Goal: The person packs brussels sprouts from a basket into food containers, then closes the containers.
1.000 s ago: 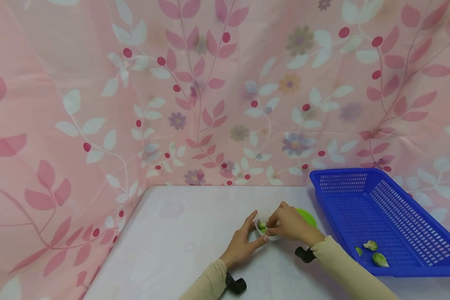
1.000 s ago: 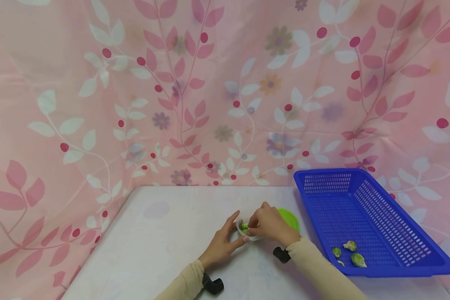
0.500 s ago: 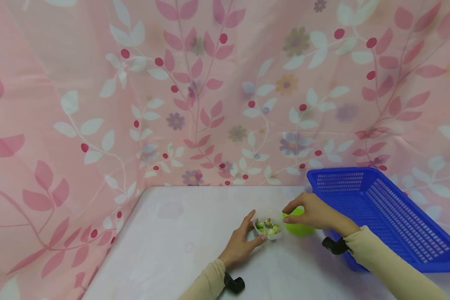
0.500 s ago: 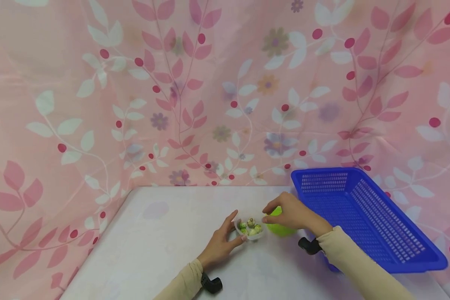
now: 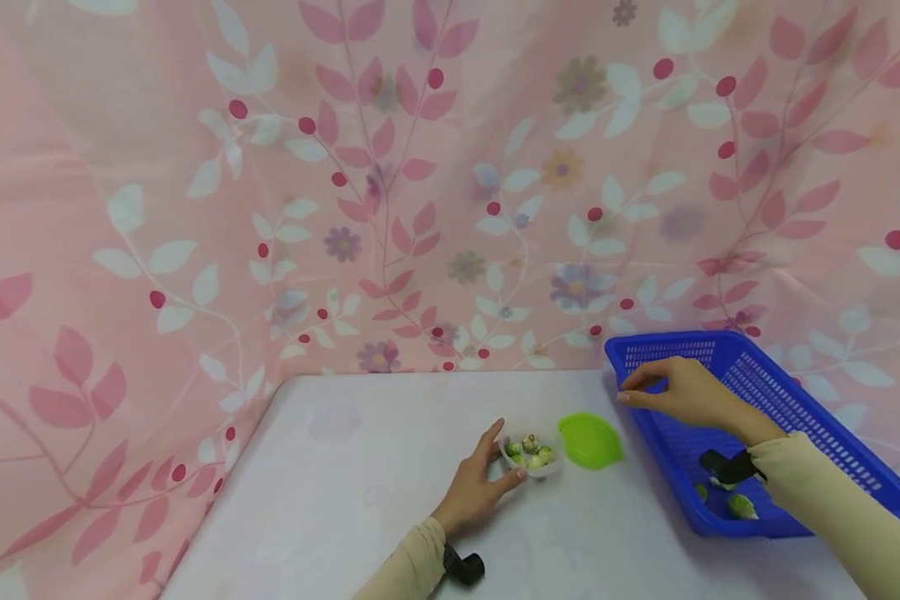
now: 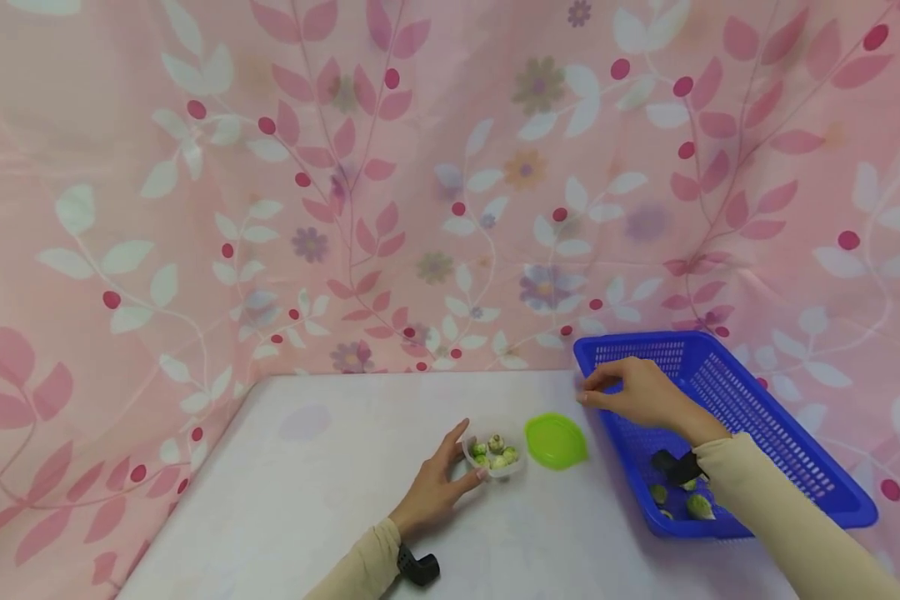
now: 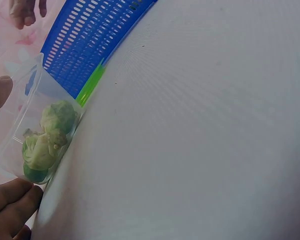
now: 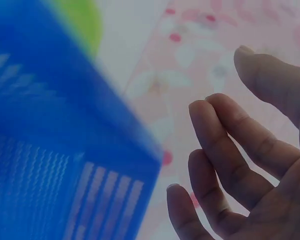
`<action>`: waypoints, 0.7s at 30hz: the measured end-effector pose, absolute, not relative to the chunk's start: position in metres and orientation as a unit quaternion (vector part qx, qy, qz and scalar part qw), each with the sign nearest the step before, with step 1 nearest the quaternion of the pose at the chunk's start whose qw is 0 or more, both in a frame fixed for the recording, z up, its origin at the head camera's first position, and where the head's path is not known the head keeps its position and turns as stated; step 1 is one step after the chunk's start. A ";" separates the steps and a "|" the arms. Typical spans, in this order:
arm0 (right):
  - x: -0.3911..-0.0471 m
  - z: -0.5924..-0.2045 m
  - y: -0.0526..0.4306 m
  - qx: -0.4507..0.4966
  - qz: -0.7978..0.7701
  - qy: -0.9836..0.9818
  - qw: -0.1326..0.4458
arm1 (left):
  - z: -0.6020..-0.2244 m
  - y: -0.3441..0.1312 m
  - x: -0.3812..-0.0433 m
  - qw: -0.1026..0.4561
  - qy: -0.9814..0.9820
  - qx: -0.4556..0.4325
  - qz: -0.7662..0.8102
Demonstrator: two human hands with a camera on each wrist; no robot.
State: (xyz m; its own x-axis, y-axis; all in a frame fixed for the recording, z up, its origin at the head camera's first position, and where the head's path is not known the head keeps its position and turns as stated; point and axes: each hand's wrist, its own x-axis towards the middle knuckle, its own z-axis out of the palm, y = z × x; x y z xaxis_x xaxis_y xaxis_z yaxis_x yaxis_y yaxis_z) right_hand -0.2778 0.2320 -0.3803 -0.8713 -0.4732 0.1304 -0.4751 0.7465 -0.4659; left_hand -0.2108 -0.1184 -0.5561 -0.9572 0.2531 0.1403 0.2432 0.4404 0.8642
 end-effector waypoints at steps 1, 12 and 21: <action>-0.278 -0.381 0.237 0.249 0.247 -0.937 0.004 | -0.556 -0.119 -0.211 0.005 0.849 0.145 0.508; -0.280 -0.409 0.290 0.258 0.234 -0.932 -0.096 | -0.556 -0.118 -0.211 0.011 0.848 0.146 0.509; -0.285 -0.433 0.326 0.287 0.300 -0.861 -0.294 | -0.556 -0.118 -0.212 0.003 0.845 0.152 0.512</action>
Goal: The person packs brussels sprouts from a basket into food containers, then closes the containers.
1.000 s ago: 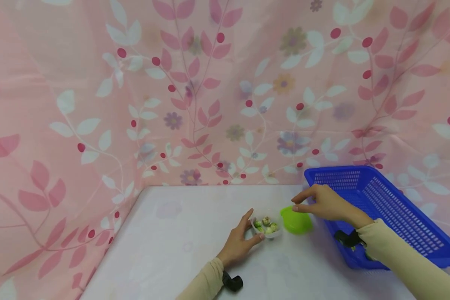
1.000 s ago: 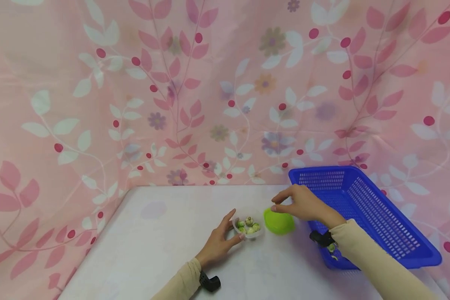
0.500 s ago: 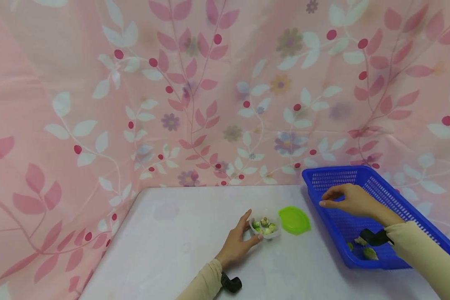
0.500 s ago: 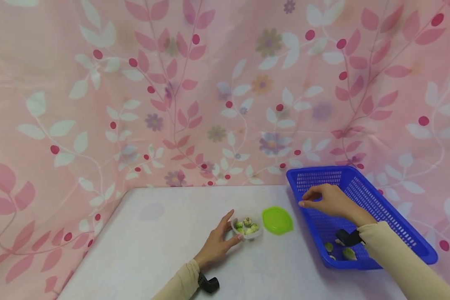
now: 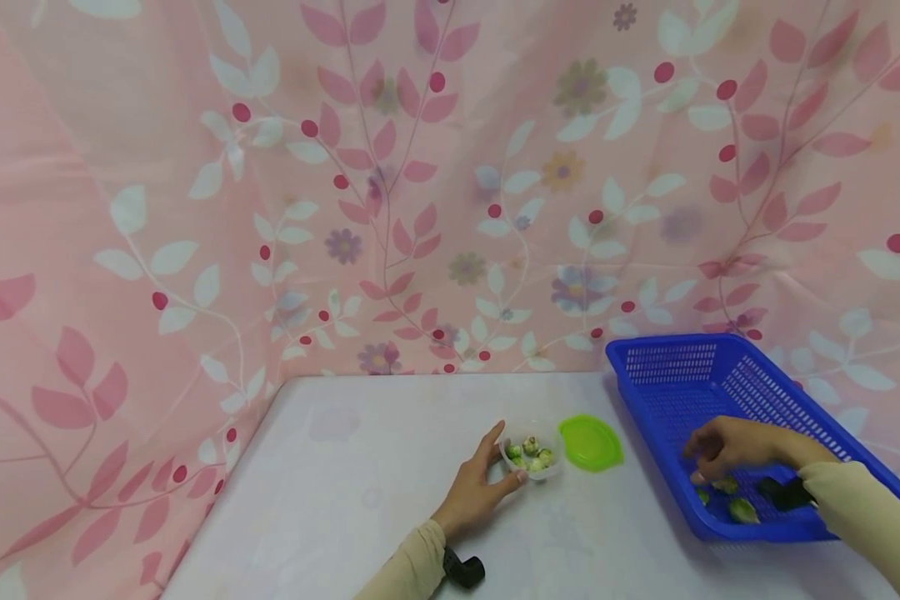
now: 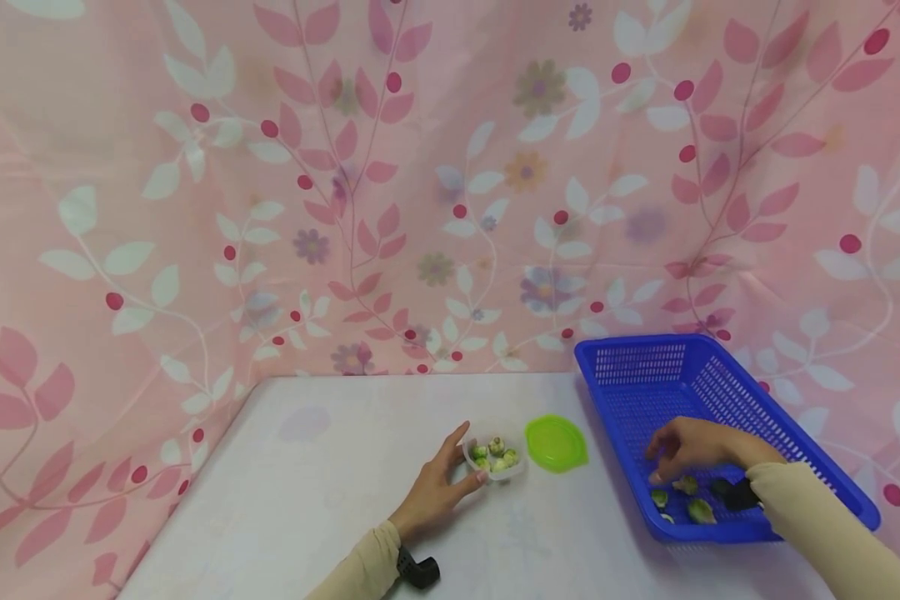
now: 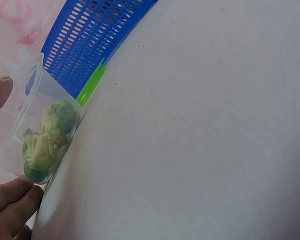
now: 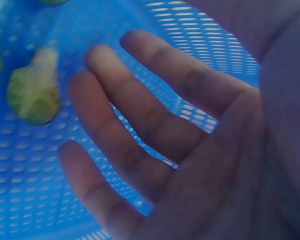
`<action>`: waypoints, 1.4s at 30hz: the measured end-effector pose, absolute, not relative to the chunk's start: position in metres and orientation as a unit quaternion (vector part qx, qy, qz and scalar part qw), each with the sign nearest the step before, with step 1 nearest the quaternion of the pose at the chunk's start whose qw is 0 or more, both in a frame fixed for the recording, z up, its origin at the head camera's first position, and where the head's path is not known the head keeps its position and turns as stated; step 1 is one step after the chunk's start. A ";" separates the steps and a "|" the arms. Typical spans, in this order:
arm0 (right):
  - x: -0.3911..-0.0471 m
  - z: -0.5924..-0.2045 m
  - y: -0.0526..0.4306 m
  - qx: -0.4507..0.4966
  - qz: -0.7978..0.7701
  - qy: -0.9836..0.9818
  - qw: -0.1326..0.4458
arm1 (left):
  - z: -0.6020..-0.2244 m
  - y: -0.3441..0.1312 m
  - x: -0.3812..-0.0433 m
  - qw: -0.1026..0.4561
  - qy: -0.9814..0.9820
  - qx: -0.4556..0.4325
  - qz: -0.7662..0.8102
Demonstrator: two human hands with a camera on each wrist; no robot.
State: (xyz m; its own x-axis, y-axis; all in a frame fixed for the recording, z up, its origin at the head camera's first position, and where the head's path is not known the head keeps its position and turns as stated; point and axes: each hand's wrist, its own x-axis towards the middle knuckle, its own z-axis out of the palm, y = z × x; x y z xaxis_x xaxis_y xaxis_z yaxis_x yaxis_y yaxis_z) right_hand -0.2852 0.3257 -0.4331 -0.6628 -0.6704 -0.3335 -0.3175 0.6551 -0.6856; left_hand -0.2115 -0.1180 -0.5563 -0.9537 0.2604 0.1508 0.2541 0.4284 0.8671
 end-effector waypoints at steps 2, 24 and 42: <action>-0.284 -0.437 0.328 -0.284 -0.307 0.854 0.310 | -0.556 -0.118 -0.211 0.004 0.845 0.152 0.513; -0.275 -0.458 0.324 -0.259 -0.276 0.878 0.294 | -0.557 -0.117 -0.210 0.010 0.843 0.148 0.516; -0.279 -0.464 0.325 -0.289 -0.303 0.853 0.313 | -0.555 -0.117 -0.211 0.009 0.843 0.149 0.516</action>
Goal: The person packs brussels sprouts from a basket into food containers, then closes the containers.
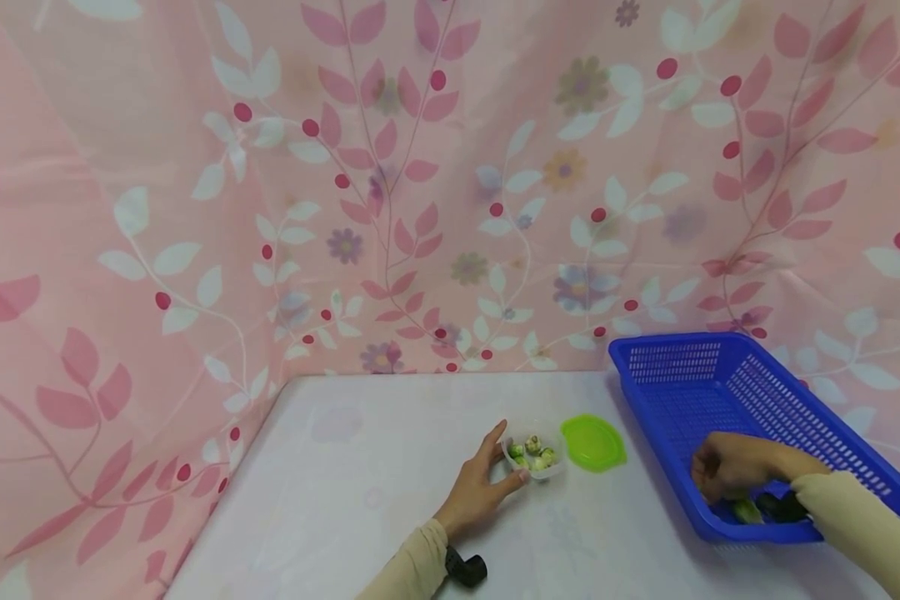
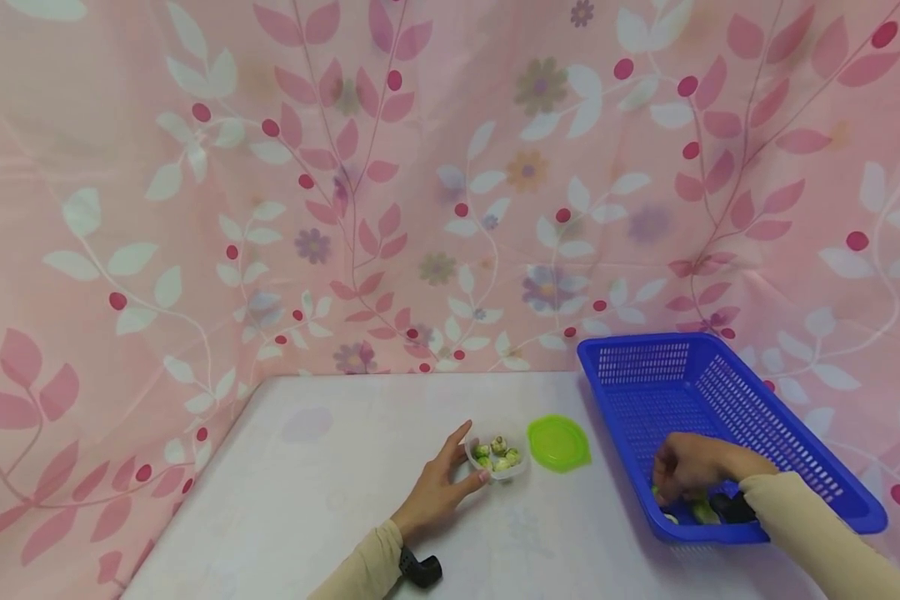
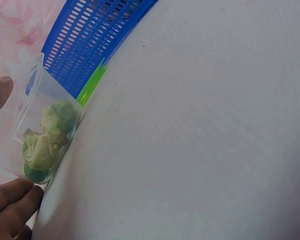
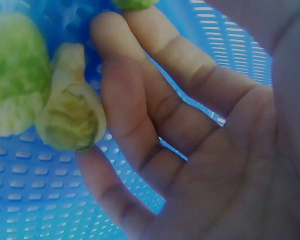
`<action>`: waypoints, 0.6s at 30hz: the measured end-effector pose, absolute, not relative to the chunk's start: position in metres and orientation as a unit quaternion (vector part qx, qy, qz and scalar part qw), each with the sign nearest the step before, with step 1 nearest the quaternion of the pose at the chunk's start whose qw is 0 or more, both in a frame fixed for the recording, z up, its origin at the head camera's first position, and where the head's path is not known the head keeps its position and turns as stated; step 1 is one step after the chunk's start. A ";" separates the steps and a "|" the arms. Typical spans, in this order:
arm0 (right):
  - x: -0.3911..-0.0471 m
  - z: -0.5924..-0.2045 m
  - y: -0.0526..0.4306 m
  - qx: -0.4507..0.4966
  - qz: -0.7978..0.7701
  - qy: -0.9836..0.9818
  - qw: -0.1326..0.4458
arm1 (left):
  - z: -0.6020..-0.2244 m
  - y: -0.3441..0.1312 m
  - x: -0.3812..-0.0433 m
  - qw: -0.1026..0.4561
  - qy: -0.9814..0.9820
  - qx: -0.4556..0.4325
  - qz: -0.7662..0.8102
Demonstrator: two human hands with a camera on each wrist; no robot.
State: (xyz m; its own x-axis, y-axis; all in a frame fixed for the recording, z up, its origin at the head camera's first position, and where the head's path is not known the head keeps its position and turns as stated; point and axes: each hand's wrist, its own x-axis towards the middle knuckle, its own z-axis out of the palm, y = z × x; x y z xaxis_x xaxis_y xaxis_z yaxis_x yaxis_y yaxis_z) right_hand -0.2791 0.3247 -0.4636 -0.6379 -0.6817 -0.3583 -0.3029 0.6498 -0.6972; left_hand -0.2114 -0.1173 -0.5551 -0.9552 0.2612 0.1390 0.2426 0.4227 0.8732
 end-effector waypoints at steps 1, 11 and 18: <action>-0.280 -0.464 0.325 -0.294 -0.310 0.851 0.306 | -0.555 -0.117 -0.212 0.008 0.844 0.150 0.515; -0.289 -0.464 0.329 -0.294 -0.339 0.865 0.226 | -0.555 -0.117 -0.212 0.003 0.847 0.154 0.509; -0.290 -0.462 0.326 -0.286 -0.321 0.893 0.133 | -0.556 -0.117 -0.213 0.010 0.846 0.149 0.512</action>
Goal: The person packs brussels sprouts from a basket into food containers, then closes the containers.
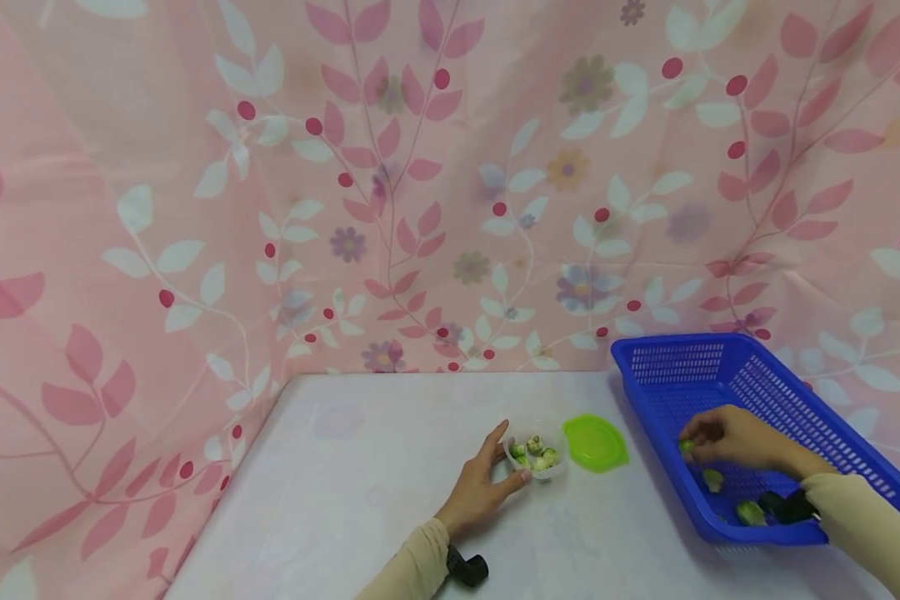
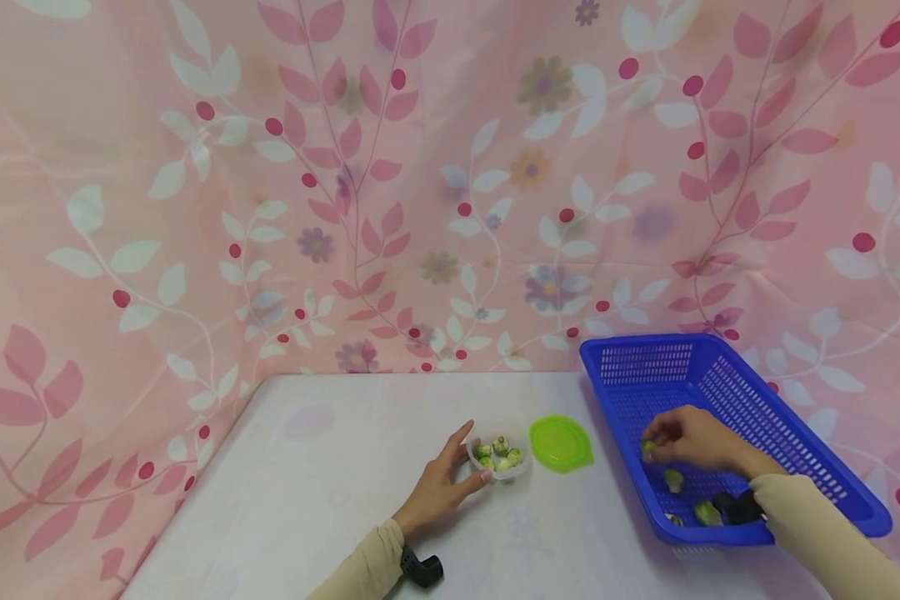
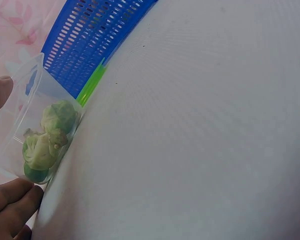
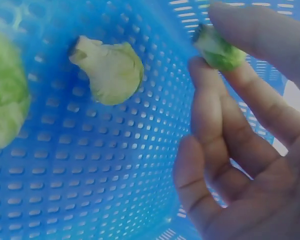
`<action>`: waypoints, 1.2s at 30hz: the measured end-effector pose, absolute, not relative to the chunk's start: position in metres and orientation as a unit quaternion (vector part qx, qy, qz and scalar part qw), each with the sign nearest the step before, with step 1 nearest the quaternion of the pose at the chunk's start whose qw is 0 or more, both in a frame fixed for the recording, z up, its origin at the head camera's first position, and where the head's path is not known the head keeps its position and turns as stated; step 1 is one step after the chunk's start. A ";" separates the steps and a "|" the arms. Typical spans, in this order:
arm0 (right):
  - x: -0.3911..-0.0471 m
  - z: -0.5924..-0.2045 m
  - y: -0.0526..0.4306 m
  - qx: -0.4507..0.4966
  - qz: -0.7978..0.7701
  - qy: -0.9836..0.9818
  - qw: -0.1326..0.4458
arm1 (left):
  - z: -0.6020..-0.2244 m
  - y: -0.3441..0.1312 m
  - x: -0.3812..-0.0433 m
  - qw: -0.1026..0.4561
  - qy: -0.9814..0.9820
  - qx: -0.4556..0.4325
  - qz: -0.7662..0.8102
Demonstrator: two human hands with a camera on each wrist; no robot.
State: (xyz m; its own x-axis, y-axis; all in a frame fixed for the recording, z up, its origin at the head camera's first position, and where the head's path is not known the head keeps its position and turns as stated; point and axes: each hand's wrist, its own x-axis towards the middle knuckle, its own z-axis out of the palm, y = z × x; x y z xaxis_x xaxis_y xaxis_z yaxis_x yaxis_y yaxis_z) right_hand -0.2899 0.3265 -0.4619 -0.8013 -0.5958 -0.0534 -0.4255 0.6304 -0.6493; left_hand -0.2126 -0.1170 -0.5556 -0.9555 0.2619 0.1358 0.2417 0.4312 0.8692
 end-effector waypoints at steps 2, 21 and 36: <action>-0.289 -0.461 0.326 -0.266 -0.326 0.899 0.122 | -0.556 -0.117 -0.212 0.010 0.846 0.148 0.512; -0.283 -0.431 0.309 -0.157 -0.341 0.927 -0.015 | -0.554 -0.116 -0.211 0.014 0.843 0.146 0.517; -0.276 -0.409 0.284 -0.146 -0.405 0.903 -0.009 | -0.555 -0.117 -0.212 0.011 0.844 0.148 0.516</action>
